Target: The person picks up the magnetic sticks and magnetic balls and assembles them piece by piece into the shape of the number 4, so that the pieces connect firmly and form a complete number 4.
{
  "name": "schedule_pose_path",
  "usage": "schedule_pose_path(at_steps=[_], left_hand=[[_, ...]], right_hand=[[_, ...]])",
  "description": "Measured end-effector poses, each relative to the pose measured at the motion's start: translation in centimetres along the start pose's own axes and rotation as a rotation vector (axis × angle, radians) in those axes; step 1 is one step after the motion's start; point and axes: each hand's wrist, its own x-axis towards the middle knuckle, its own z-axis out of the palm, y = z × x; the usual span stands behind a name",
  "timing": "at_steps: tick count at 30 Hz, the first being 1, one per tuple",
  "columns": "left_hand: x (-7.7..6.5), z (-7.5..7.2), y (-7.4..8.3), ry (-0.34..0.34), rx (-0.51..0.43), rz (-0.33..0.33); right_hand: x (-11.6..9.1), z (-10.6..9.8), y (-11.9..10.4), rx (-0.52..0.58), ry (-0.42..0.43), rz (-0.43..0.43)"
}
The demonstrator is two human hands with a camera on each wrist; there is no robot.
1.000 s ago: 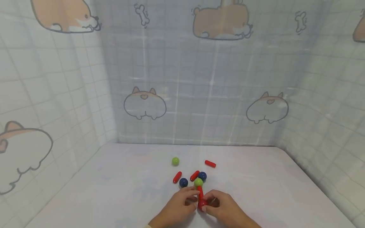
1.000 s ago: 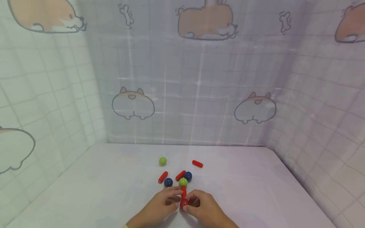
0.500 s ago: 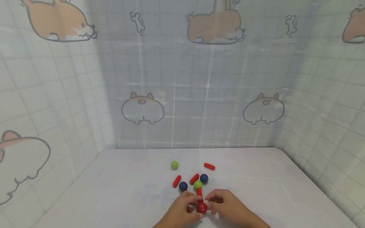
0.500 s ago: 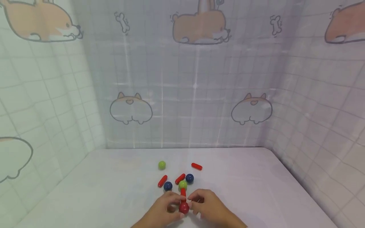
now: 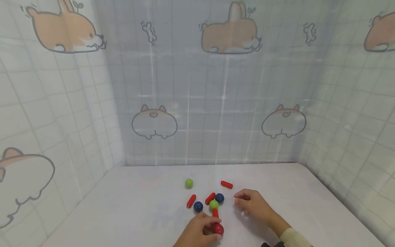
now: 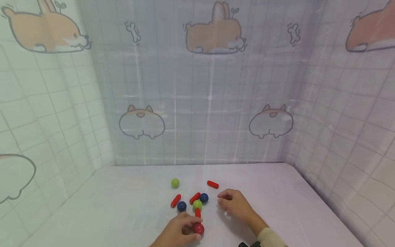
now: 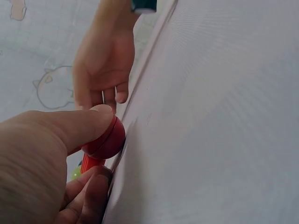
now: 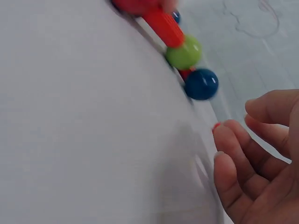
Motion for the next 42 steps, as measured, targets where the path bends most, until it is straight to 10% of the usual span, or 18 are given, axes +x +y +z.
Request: schedule_pose_path(at_steps=[17,42], left_hand=[[-0.1,0.3,-0.7,0.017,0.037,0.002],[0.2,0.0,-0.9,-0.009,0.106,0.021]], right_hand=[[4.6,0.4,1.7,-0.064,0.405,0.094],[6.5,1.4,1.4,-0.147,0.366,0.106]])
